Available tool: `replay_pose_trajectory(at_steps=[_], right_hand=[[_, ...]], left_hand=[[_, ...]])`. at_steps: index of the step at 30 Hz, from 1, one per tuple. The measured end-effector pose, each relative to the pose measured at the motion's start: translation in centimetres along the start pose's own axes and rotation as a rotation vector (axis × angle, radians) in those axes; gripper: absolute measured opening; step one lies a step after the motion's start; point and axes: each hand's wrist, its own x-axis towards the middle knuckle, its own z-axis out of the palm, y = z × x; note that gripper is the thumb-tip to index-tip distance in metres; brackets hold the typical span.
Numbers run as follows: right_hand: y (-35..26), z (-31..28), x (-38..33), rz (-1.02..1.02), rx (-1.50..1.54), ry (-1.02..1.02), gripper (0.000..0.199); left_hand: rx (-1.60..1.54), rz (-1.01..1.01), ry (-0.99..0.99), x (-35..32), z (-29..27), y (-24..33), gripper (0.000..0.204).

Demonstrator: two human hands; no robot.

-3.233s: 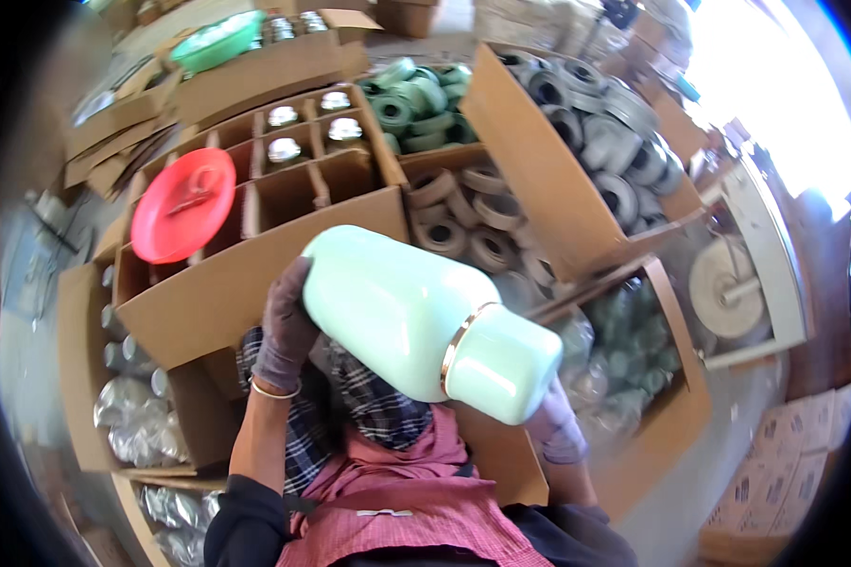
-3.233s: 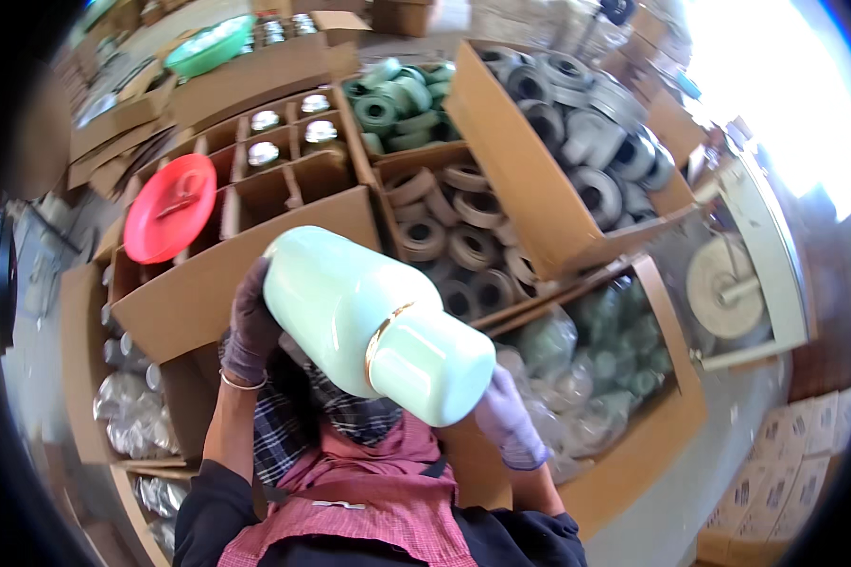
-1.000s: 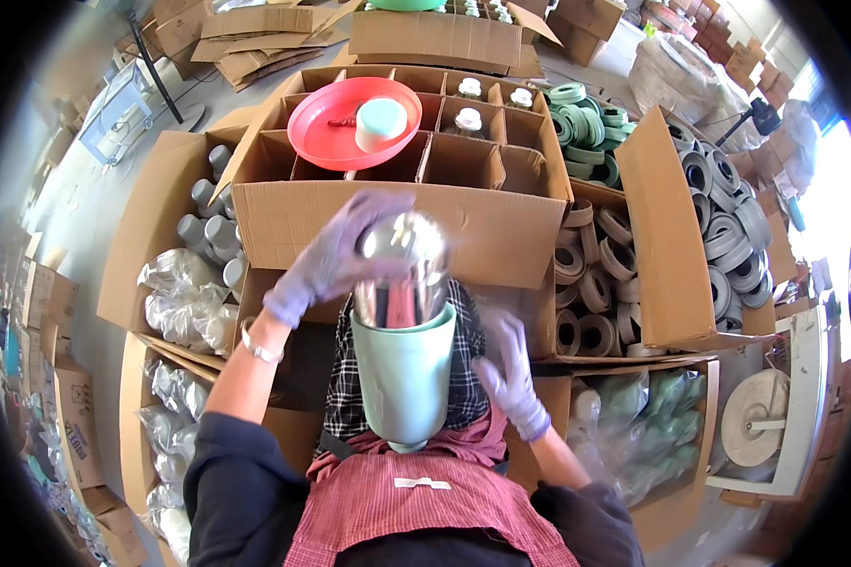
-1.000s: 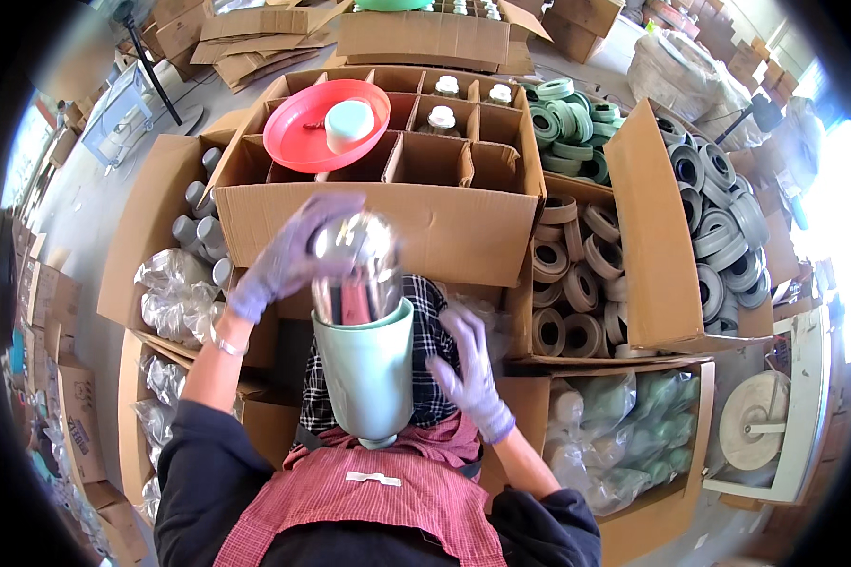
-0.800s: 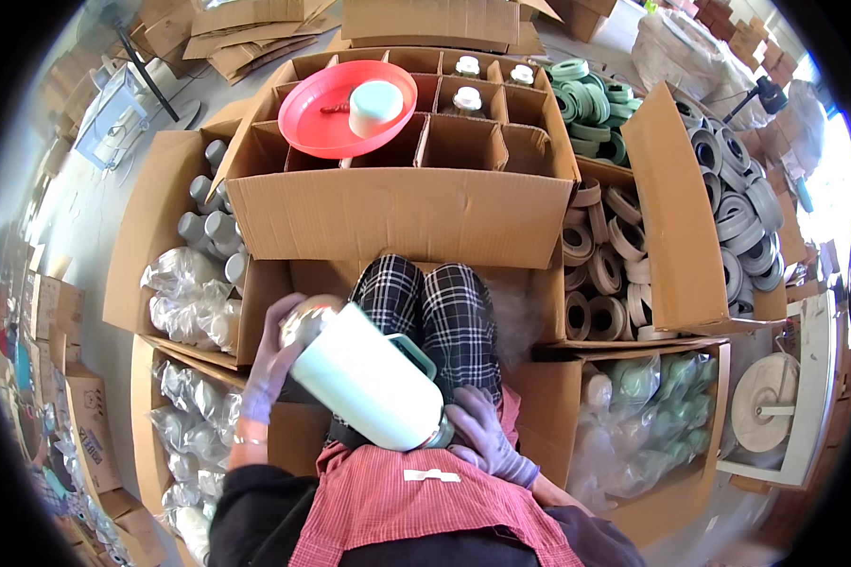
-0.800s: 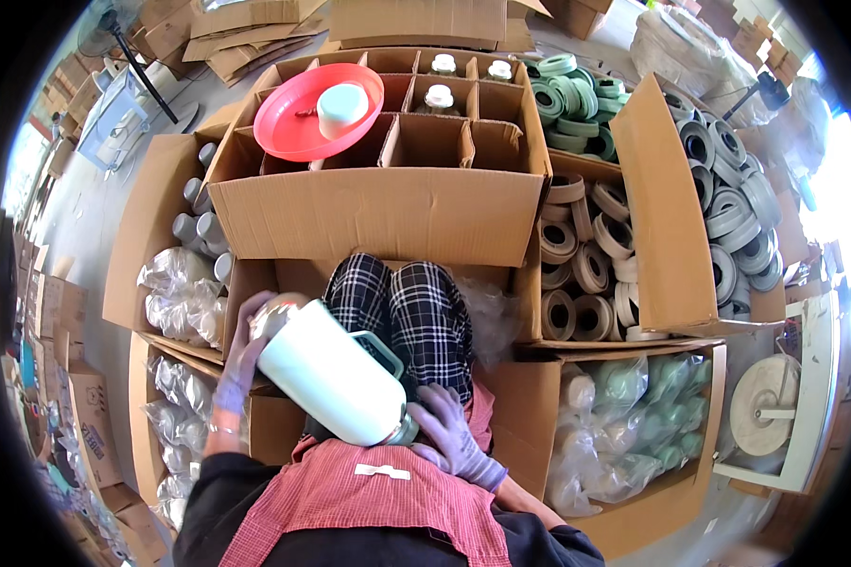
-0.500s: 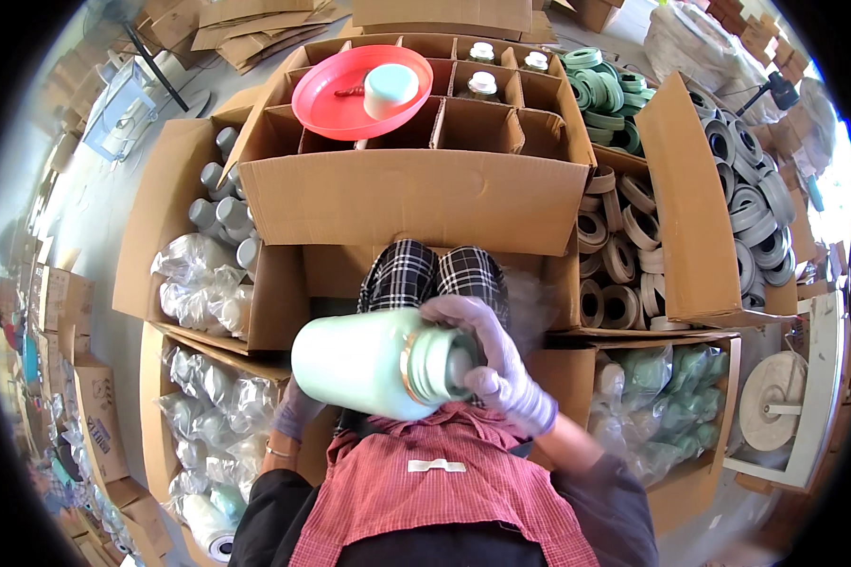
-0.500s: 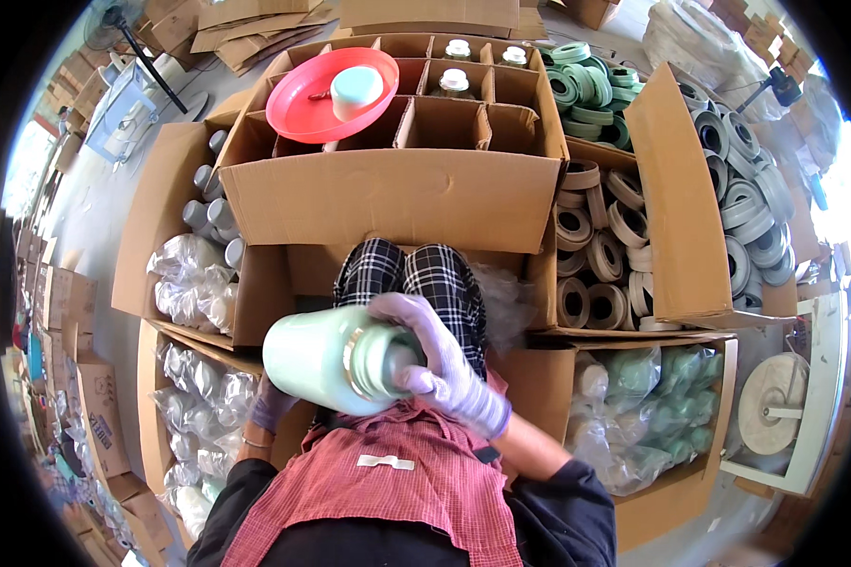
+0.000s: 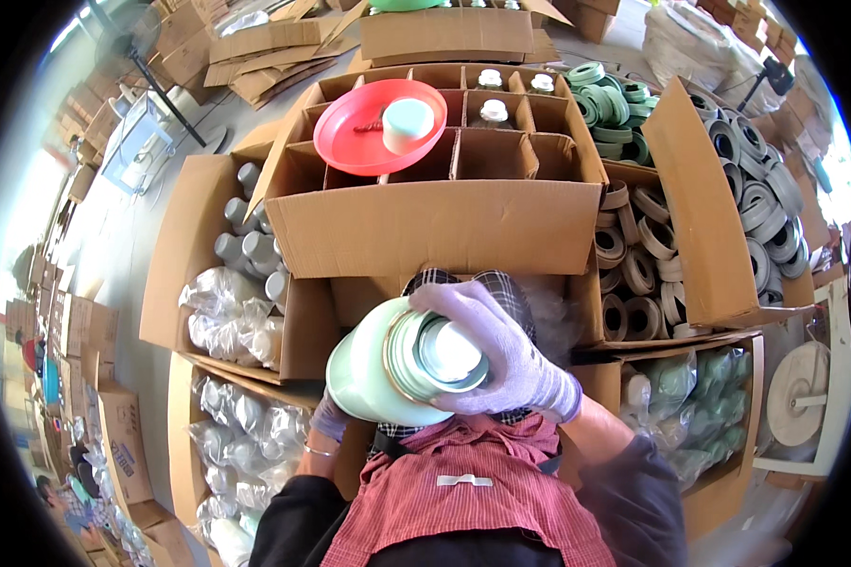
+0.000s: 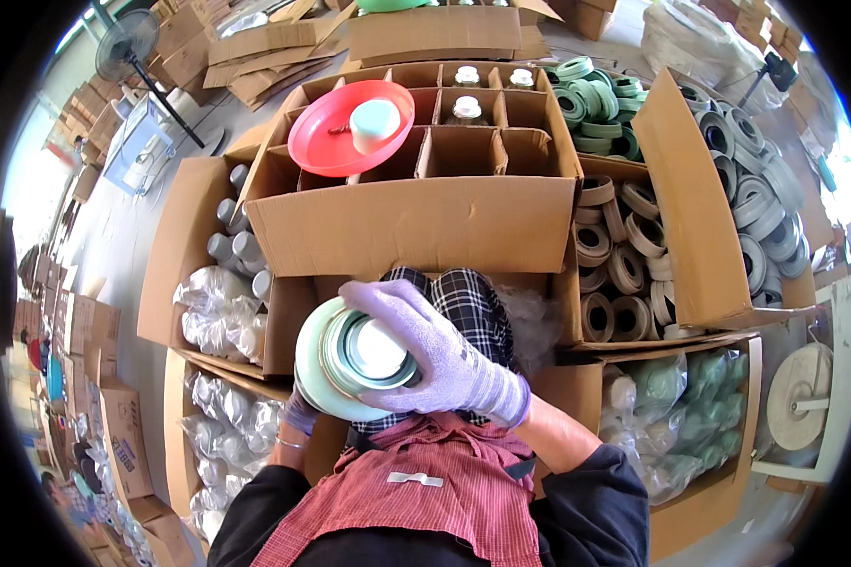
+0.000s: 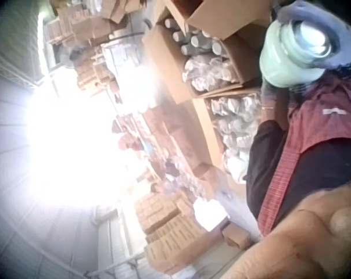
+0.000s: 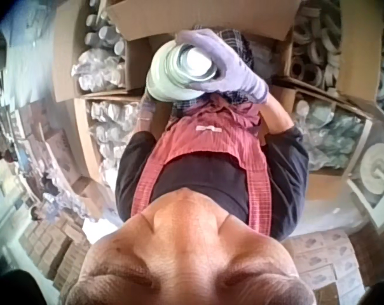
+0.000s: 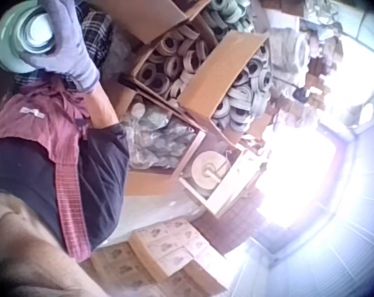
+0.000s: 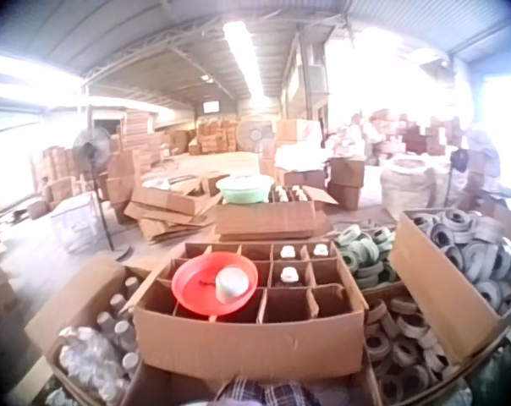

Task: The person assembles white and green kettles by inserting internal components, screwing on lids, and placing them into plastic bags. They handle various kettle parts and lids while sitting on the floor surrounded by cardboard boxes.

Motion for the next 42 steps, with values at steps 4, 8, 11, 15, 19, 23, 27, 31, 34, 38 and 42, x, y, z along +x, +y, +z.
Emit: replay_pose_trajectory(at_steps=[4, 8, 11, 15, 19, 23, 27, 31, 34, 38, 42], right_hand=[[1.0, 1.7, -0.7, 0.020, 0.005, 0.283, 0.099], [1.7, 2.3, -2.9, 0.103, 0.128, 0.371, 0.100], [3.7, 3.5, -9.1, 0.362, 0.069, 0.275, 0.097], [3.7, 4.1, -13.6, 0.657, -0.094, -0.079, 0.050], [5.2, -2.6, -13.0, 0.708, -0.415, -0.099, 0.029], [9.4, -16.5, -10.1, 0.458, -0.574, 0.524, 0.014], [21.7, -30.4, -7.5, 0.577, -0.760, 0.669, 0.023], [36.7, -39.1, -5.6, 1.050, -1.118, 0.485, 0.054], [39.9, -41.9, -3.4, 1.229, -1.441, 0.210, 0.059], [47.1, -44.6, -3.7, 1.120, -1.817, 0.027, 0.042], [51.6, -46.0, -4.9, 1.129, -1.872, -0.059, 0.043]], left_hand=[[0.067, 0.049, 0.088, 0.1, -0.1, 1.0, 0.046], [0.306, 0.239, 0.197, 1.8, 0.1, 5.8, 0.041], [0.640, 0.453, 0.141, 3.5, 2.2, 12.7, 0.036], [1.161, 0.644, -0.431, 6.8, 11.0, 17.0, 0.031], [1.585, 0.534, -0.970, 9.0, 16.1, 11.5, 0.041], [1.563, 0.481, -0.959, 9.9, 15.6, 8.8, 0.046], [1.408, 0.480, -1.051, 11.8, 14.8, 8.5, 0.052], [1.421, 0.331, -1.096, 13.0, 13.7, 8.4, 0.061], [1.339, 0.267, -1.063, 13.2, 15.2, 9.2, 0.070], [1.278, 0.252, -1.011, 14.9, 16.2, 9.3, 0.065], [1.241, 0.234, -1.006, 16.4, 15.9, 9.1, 0.058]])
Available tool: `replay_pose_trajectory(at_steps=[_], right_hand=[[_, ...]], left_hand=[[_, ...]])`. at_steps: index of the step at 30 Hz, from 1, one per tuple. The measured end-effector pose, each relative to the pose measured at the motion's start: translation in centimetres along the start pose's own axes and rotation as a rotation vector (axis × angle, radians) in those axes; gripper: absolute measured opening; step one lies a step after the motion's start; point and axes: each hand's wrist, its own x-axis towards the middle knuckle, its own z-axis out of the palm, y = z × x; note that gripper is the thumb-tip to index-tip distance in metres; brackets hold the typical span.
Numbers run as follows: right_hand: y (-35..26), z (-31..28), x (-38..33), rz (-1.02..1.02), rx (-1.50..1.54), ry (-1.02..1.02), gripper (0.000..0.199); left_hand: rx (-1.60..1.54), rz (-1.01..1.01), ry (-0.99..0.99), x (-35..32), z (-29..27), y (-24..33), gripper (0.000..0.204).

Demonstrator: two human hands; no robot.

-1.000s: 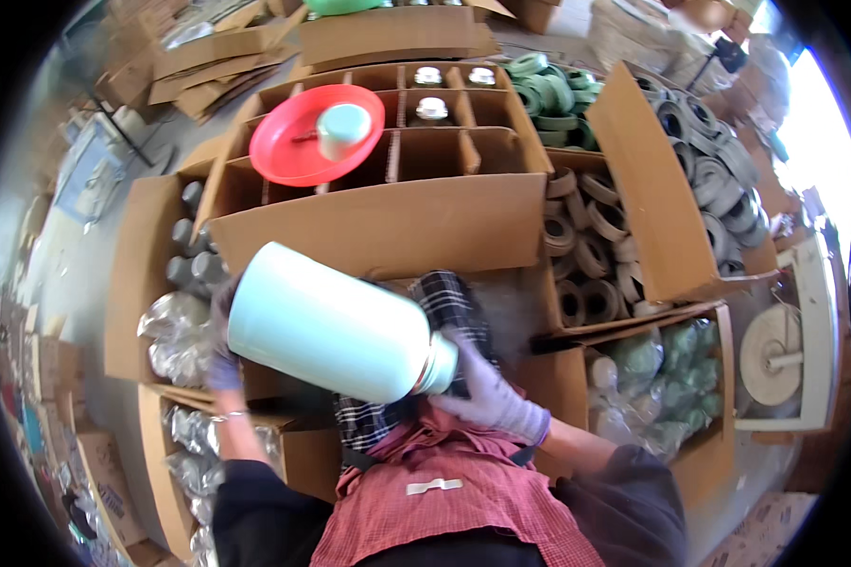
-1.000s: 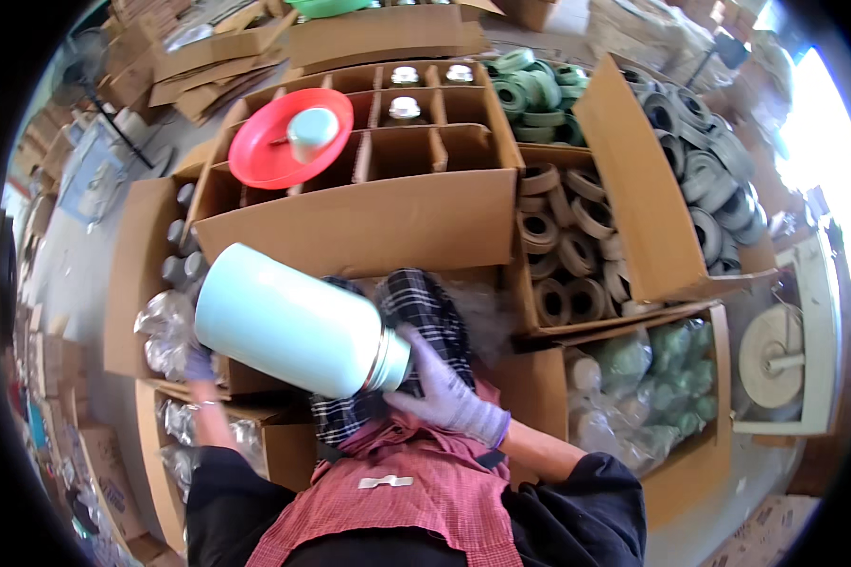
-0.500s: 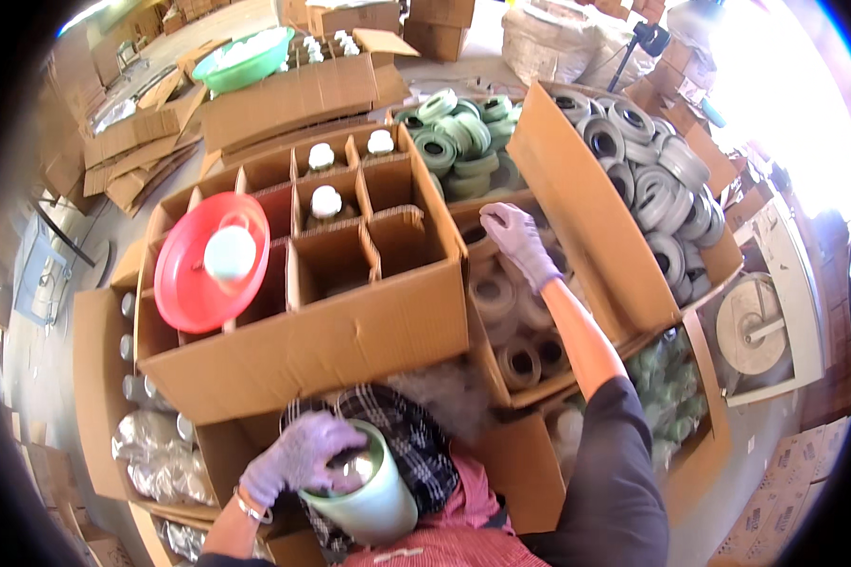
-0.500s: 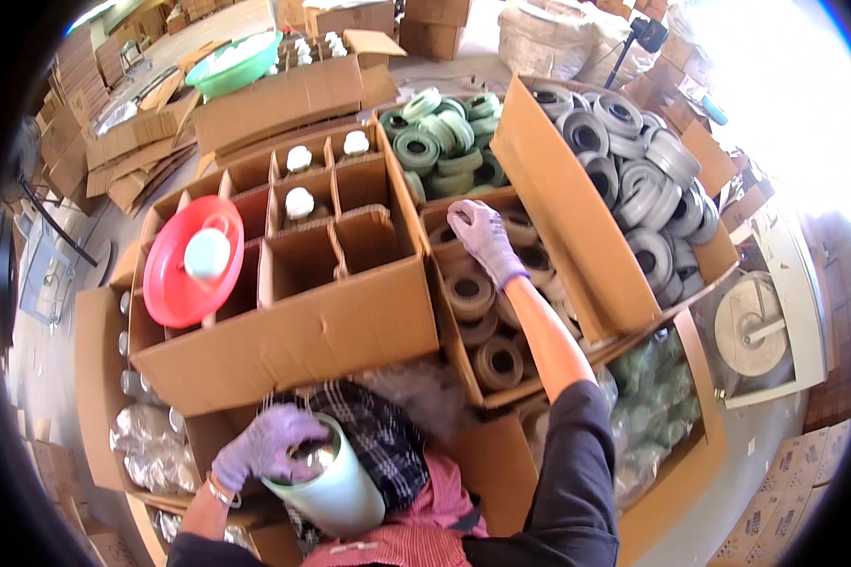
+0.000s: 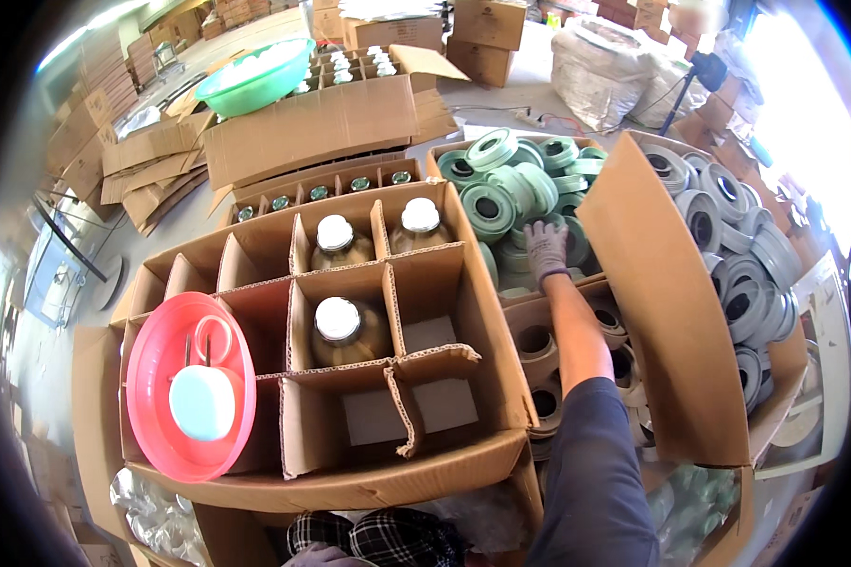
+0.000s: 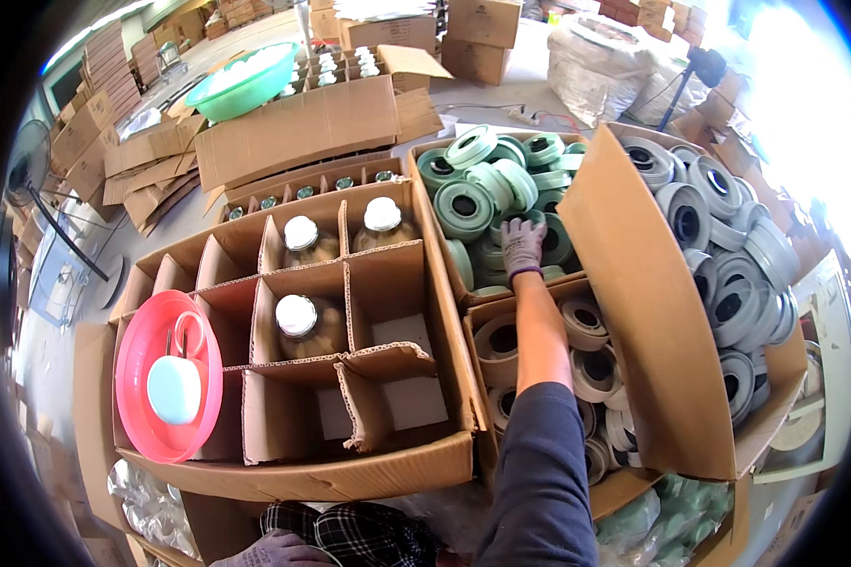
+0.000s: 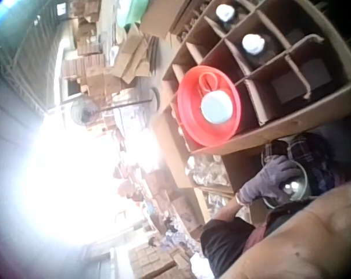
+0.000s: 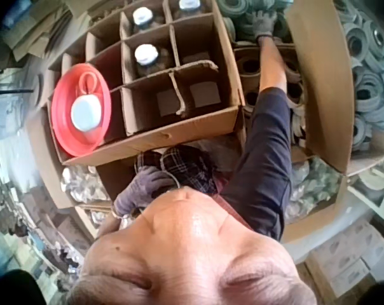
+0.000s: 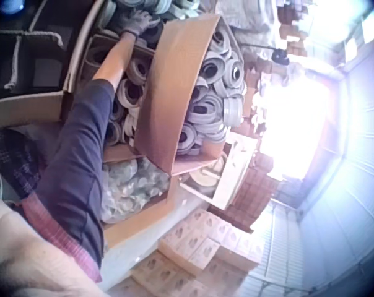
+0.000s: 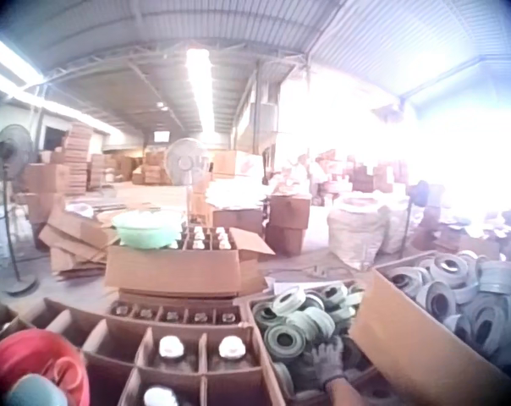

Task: The person assembles white and green kettles by inserting internal components, screwing on lids, and placing them into plastic bags. They handle various kettle parts and lids while sitting on the floor surrounded by cardboard boxes.

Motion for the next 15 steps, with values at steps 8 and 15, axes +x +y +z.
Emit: replay_pose_trajectory(at_steps=[8, 15], right_hand=[[2.4, -7.0, -6.0, 0.048, 0.816, 0.368, 0.038], [3.7, -28.1, -23.7, 0.295, 2.640, 0.292, 0.025]], left_hand=[[0.023, 0.064, -0.022, 0.3, -0.5, 0.2, 0.068], [-0.181, 0.065, 0.112, -3.1, 2.3, -0.8, 0.059]])
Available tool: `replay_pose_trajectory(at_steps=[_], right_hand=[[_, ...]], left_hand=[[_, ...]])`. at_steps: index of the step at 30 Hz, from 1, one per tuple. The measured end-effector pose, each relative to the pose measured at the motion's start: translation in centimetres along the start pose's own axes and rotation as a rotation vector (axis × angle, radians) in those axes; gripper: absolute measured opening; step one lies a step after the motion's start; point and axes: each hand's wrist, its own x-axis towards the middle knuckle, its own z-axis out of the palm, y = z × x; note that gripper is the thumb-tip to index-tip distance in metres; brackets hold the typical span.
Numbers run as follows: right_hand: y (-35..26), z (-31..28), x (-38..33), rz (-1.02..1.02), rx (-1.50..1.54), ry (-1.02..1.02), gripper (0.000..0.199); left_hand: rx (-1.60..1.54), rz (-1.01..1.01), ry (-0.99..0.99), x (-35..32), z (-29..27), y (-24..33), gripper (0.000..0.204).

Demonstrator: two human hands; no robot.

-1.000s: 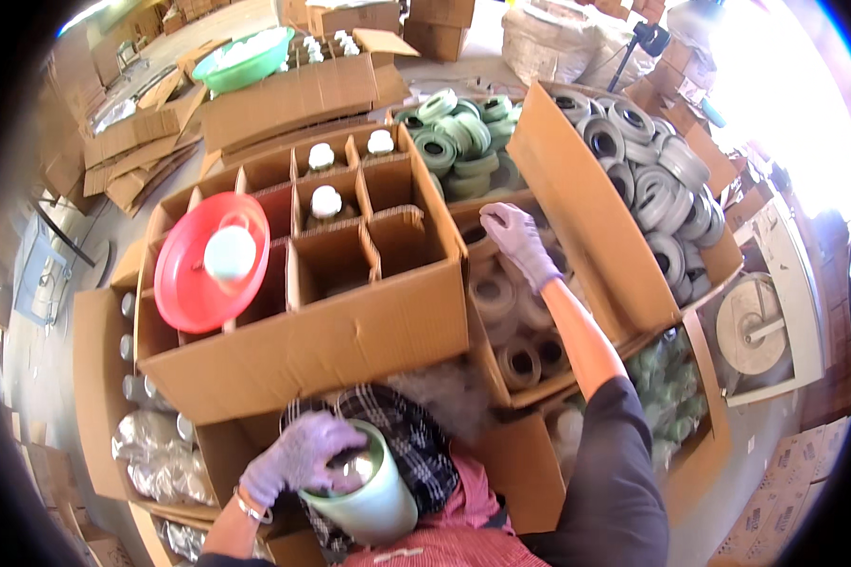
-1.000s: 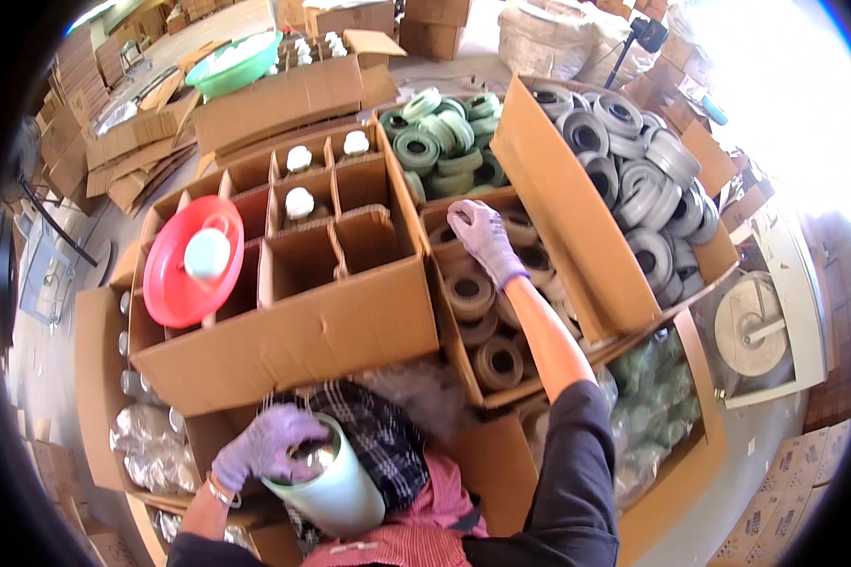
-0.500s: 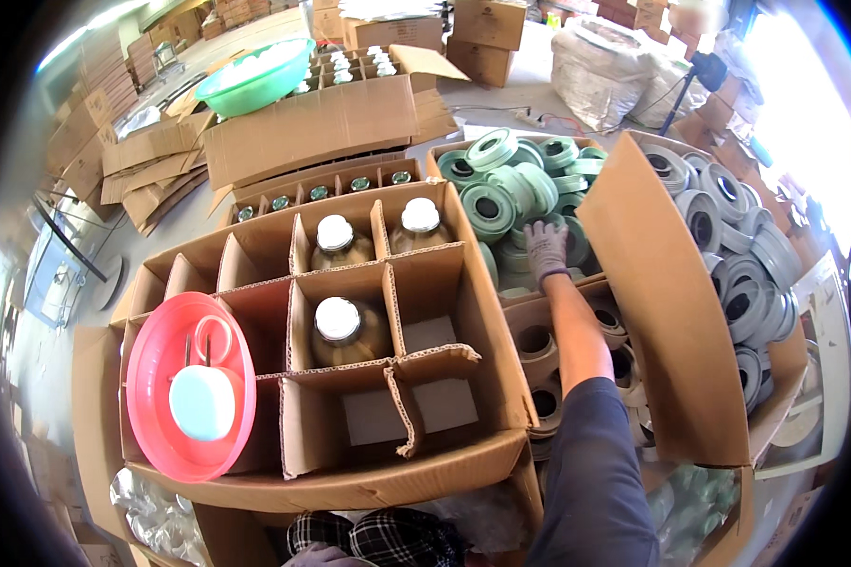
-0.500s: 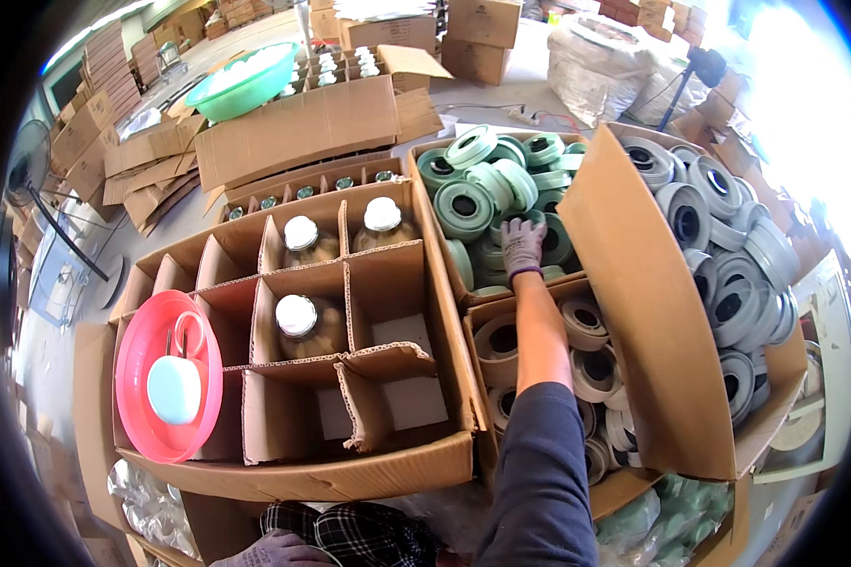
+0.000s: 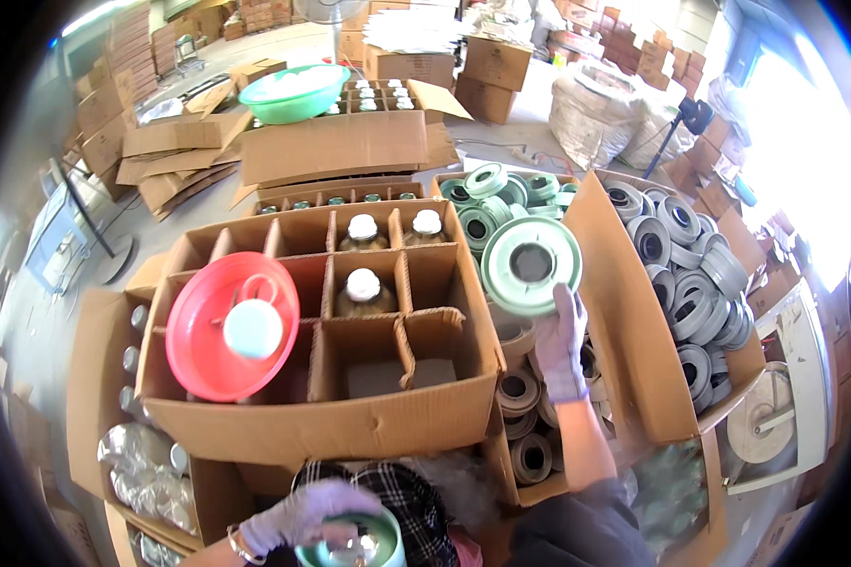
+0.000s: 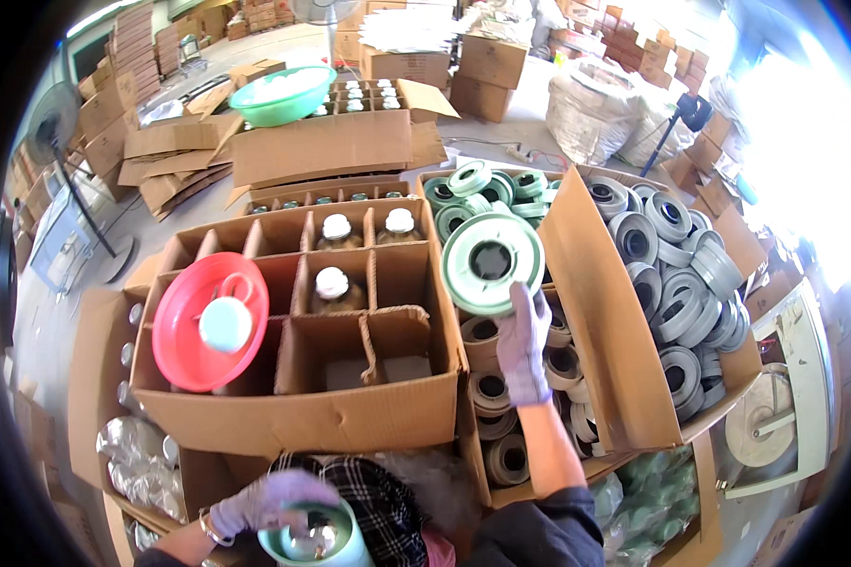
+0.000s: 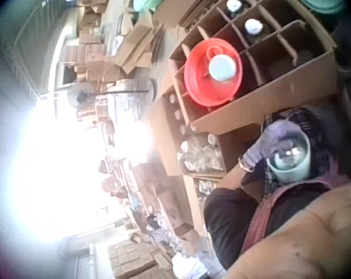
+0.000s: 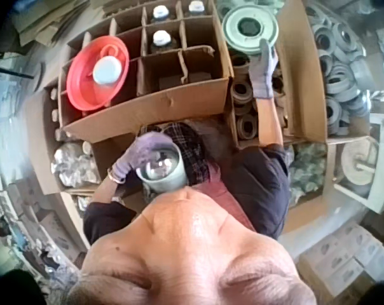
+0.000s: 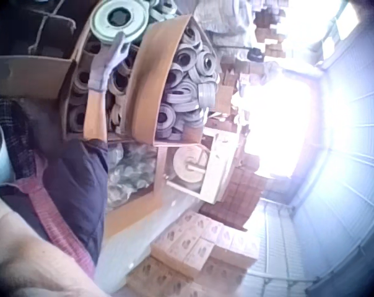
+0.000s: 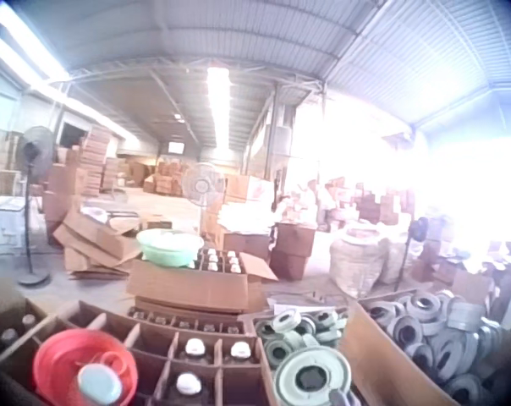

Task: The person assembles white and green kettles by inserting internal components, screwing on lids, and placing them into plastic bags. They handle various kettle parts and lids while sitting on the floor surrounded by cardboard boxes.

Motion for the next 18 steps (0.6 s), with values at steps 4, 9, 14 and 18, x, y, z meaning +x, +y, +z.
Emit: replay_pose_trajectory(at_steps=[4, 9, 14, 18], right_hand=[[-3.7, 2.4, -10.9, 0.184, 0.050, -0.149, 0.031], [-5.8, 8.7, -21.4, 0.522, 0.076, -0.398, 0.045], [-6.3, 9.5, -24.7, 0.219, -0.478, -0.607, 0.027], [-3.1, 5.8, -26.6, 0.265, -0.535, -0.498, 0.028]], left_hand=[[0.656, 0.209, 0.602, 5.2, -2.5, 8.4, 0.072], [0.860, 0.223, 0.622, 4.9, -1.9, 12.0, 0.068], [-0.538, 0.050, 0.741, -1.4, 0.4, 8.1, 0.063], [0.166, 0.027, 0.474, -6.9, 0.6, 5.1, 0.059]])
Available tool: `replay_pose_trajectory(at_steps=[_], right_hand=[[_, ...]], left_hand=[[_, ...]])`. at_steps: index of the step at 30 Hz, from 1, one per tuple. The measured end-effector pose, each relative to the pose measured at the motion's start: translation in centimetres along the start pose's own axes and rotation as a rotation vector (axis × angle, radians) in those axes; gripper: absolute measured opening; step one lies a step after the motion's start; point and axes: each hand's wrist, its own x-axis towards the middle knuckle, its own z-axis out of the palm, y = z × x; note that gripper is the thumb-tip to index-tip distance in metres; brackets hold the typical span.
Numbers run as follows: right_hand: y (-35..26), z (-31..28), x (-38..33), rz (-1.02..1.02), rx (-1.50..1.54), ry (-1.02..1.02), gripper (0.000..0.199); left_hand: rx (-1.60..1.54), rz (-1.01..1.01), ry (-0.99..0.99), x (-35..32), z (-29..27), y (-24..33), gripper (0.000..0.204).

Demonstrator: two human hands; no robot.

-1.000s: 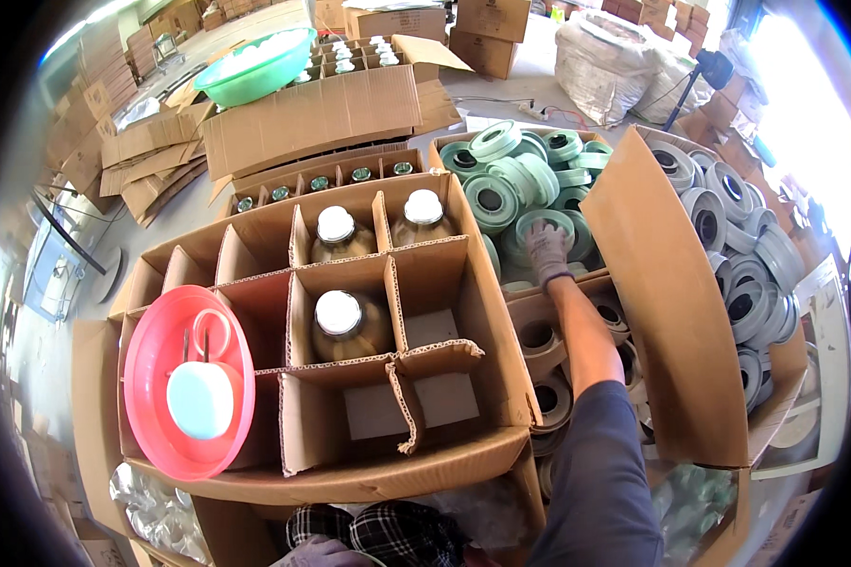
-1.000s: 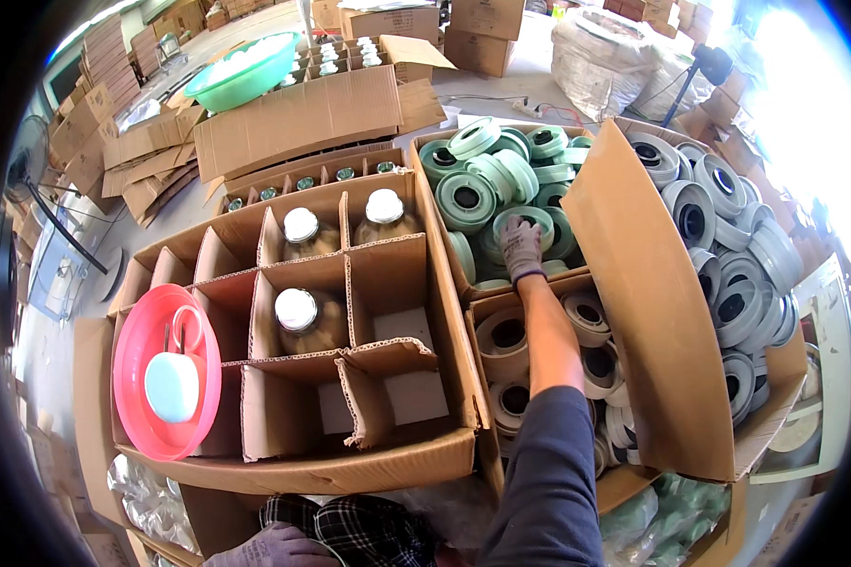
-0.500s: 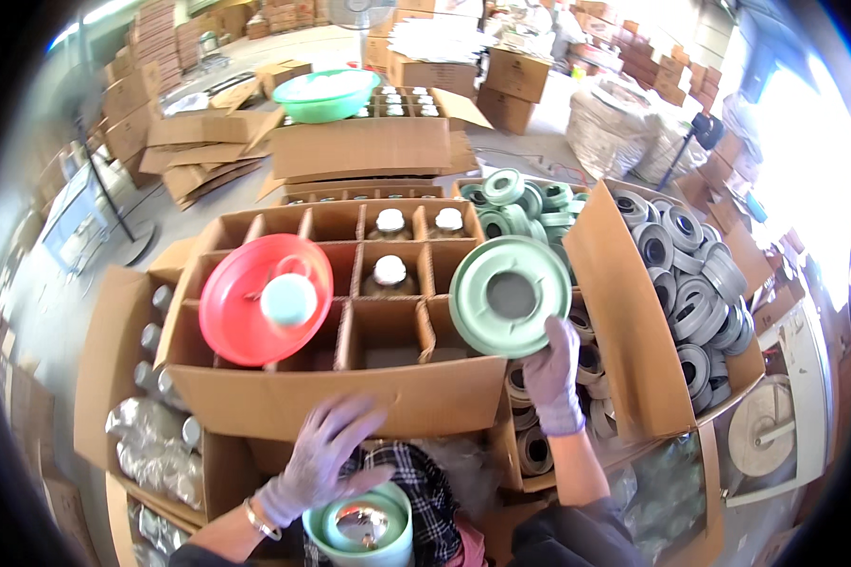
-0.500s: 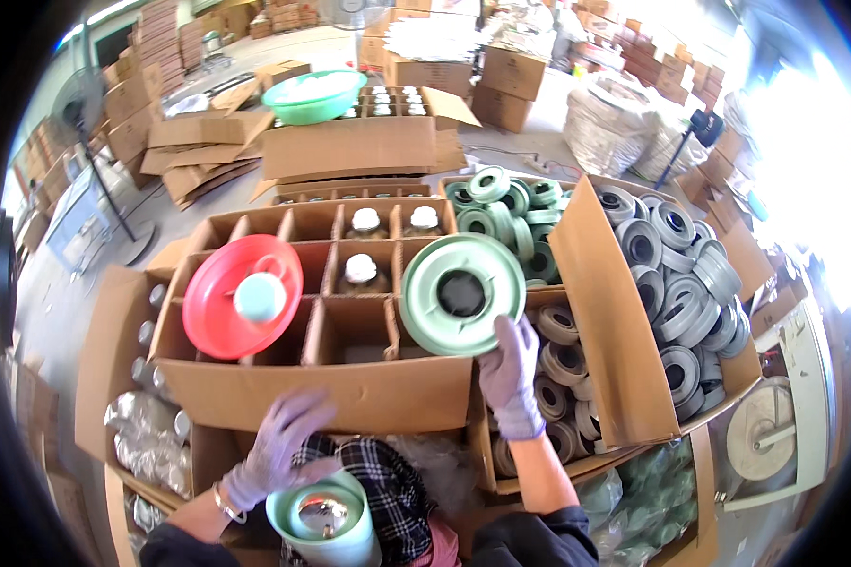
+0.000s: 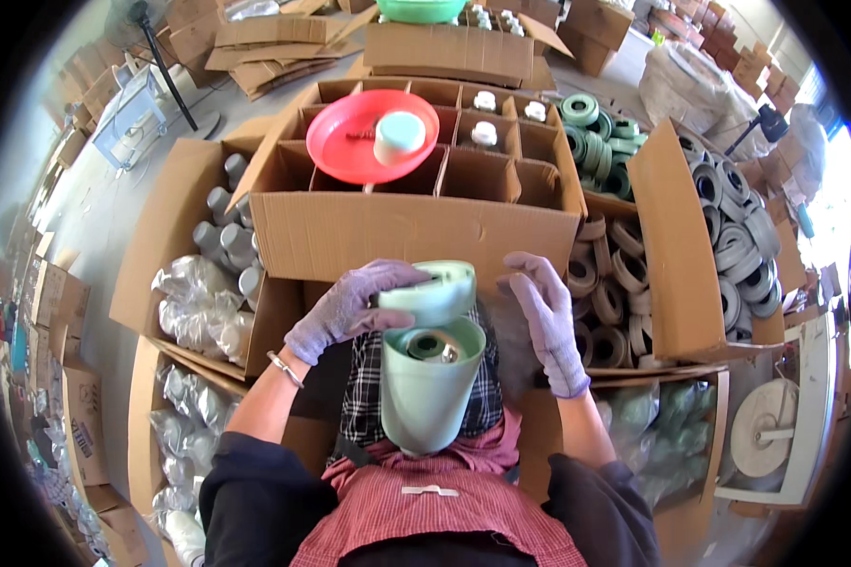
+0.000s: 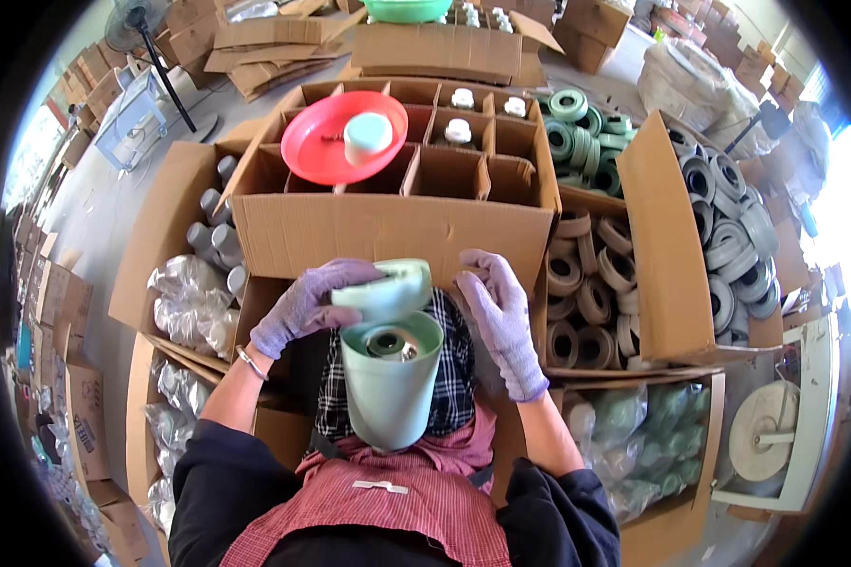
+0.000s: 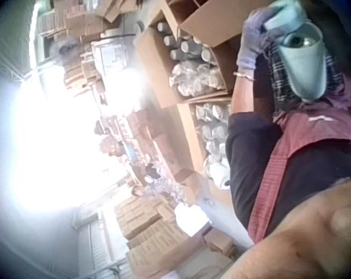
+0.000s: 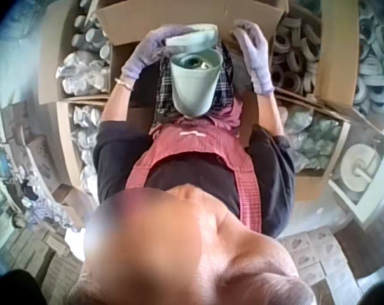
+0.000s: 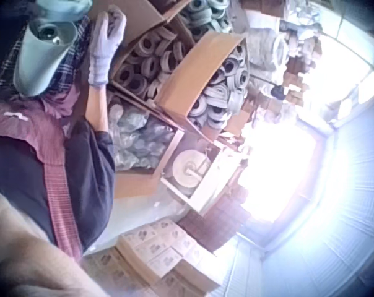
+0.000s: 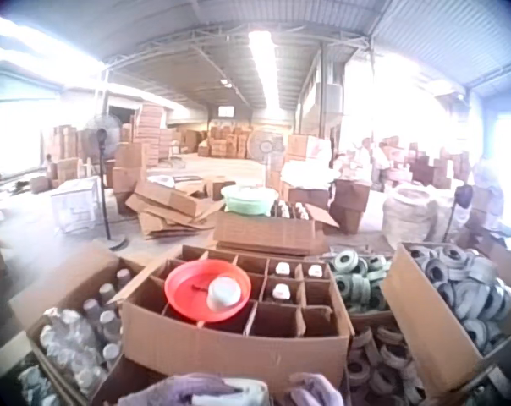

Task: The person assembles white and green kettles by inserting internal components, screwing on lids, and placing them into plastic bags. They handle various kettle parts and lids while sitting on the floor surrounded by cardboard boxes.

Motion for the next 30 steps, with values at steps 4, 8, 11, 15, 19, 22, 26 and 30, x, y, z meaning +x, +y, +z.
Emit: replay_pose_trajectory(at_steps=[4, 8, 11, 15, 19, 22, 26, 30], right_hand=[[4.0, 1.2, -1.4, 0.068, 0.121, -0.098, 0.034], [4.3, 3.9, -1.9, 0.004, -0.014, -0.155, 0.038], [6.4, 4.5, -2.0, -0.127, -0.120, -0.167, 0.031], [7.9, 3.7, -0.3, -0.373, -0.231, -0.361, 0.028], [4.0, 4.1, -3.3, -0.133, -0.244, -0.216, 0.037], [-0.6, 3.8, -6.9, -0.558, -0.778, -0.298, 0.046], [-3.6, 3.5, -7.9, -0.551, -0.999, -0.540, 0.051], [-3.7, 1.0, -7.7, -0.272, -0.963, -0.398, 0.045]], left_hand=[[0.071, 0.147, -0.145, -0.7, 1.1, 0.6, 0.067], [0.086, 0.100, -0.163, -1.2, 2.2, -0.5, 0.066], [0.127, 0.178, -0.208, -1.7, 2.0, -0.8, 0.061], [0.165, 0.108, -0.136, -3.2, 3.1, 1.5, 0.049], [-0.189, -0.053, -0.001, -2.8, 4.0, -2.4, 0.050], [-0.126, -0.134, 0.023, -1.3, 6.2, -5.1, 0.052], [0.249, 0.305, 0.152, -1.3, 11.6, -10.5, 0.053], [-1.037, -0.499, 0.313, -4.6, 14.2, -4.5, 0.061]])
